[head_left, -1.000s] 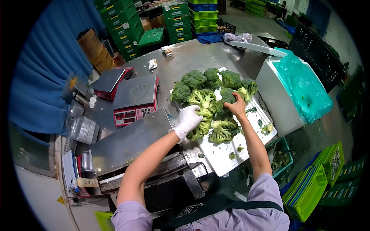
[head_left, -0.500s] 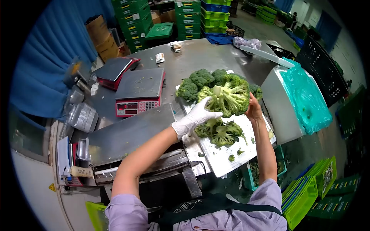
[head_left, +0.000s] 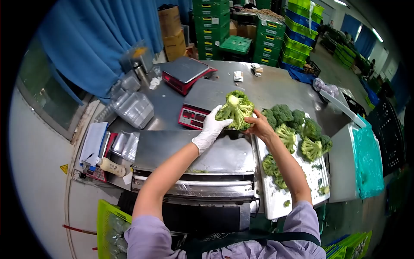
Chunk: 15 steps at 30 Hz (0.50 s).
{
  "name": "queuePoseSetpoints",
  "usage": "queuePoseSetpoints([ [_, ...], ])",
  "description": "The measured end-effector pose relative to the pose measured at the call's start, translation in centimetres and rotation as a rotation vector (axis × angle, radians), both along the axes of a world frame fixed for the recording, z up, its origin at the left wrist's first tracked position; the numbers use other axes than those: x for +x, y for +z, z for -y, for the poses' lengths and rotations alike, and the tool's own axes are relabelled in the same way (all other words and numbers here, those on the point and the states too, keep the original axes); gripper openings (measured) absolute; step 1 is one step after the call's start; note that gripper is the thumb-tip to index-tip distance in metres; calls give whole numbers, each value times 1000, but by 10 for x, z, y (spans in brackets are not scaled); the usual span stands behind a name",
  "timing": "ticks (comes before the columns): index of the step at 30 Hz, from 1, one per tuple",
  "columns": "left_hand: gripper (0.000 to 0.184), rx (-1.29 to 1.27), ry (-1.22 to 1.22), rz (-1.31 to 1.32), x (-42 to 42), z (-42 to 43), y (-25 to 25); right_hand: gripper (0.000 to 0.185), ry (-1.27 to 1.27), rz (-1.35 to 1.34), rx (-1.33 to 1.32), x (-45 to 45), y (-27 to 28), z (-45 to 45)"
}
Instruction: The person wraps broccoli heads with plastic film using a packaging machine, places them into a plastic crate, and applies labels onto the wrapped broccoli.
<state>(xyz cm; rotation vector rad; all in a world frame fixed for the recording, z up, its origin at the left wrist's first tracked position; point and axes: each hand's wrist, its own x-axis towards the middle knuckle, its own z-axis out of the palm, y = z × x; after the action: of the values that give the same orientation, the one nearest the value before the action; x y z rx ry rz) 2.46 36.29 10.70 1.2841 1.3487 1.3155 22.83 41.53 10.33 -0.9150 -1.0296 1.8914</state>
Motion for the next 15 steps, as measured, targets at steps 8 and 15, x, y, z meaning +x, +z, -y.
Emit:
queuePoseSetpoints([
  [8,45,-90,81,-170,-137,21,22,59,-240,184,-64,-80,-67,-105],
  [15,38,-112,197,-28,-199,178,62,93,-400,938,456,-65,-76,-139],
])
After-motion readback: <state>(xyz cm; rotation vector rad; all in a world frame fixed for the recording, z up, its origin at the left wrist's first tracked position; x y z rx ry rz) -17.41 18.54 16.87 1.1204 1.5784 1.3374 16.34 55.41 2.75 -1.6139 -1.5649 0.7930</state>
